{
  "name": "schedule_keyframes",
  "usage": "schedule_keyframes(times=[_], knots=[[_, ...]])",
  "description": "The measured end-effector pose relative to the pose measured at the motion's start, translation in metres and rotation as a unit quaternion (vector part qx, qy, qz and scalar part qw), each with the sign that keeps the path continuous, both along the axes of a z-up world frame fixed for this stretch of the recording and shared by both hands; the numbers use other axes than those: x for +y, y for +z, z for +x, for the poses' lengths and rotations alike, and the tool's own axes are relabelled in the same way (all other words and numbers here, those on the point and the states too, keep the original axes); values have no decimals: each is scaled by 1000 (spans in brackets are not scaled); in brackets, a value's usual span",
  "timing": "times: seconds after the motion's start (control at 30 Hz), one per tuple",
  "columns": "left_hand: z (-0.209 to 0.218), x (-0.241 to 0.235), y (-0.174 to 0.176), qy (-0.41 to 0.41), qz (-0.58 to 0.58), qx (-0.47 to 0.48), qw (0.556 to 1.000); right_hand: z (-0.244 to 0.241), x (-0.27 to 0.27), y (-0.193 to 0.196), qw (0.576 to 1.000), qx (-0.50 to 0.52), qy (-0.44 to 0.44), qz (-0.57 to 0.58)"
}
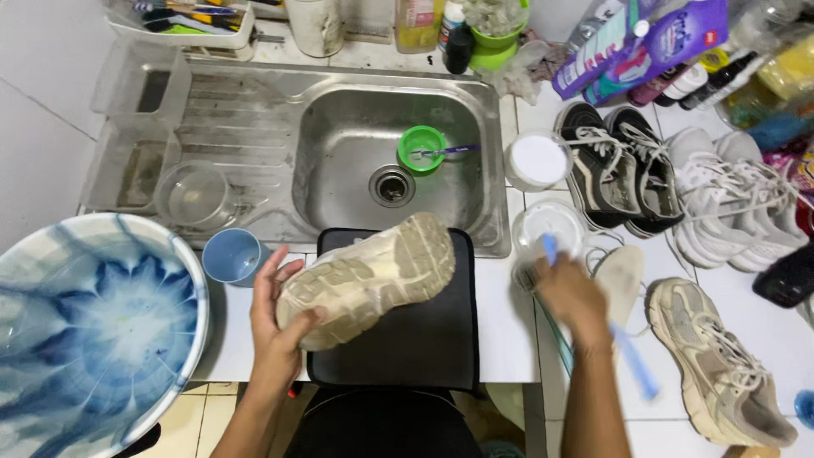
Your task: The person scrubs a beige sneaker with a blue toothbrush over a kitchen sink, focusing on the sole and upper surfaces. They rinse the shoe with water from a blue cup and continue scrubbing different areas, including the insole and laces.
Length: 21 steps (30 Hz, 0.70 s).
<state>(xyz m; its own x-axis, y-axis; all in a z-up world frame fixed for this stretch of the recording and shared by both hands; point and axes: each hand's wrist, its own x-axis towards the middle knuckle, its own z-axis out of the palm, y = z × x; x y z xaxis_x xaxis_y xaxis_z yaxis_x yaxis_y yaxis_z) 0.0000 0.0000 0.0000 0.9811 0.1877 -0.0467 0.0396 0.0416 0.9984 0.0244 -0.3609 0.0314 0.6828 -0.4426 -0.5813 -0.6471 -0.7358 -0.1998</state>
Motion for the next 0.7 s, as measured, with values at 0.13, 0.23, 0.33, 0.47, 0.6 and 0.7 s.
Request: schedule_keyframes(times=[0.13, 0.23, 0.33, 0.47, 0.6, 0.7], knots=[[1, -8, -4, -52, 47, -17, 997, 40, -55, -58, 993, -11, 65, -95], [-1, -7, -20, -83, 115, -62, 988, 64, -82, -112, 956, 5, 163, -242], [-2, -3, -36, -106, 148, -21, 983, 66, -83, -89, 957, 32, 150, -245], [-1, 17, -79, -118, 116, 14, 986, 40, -98, -35, 994, -38, 101, -20], [0, 28, -108, -132, 93, -30, 986, 24, -103, -37, 997, -46, 9, -67], [1, 21, -88, -118, 77, 16, 990, 10, -74, -86, 995, -97, 15, -29]])
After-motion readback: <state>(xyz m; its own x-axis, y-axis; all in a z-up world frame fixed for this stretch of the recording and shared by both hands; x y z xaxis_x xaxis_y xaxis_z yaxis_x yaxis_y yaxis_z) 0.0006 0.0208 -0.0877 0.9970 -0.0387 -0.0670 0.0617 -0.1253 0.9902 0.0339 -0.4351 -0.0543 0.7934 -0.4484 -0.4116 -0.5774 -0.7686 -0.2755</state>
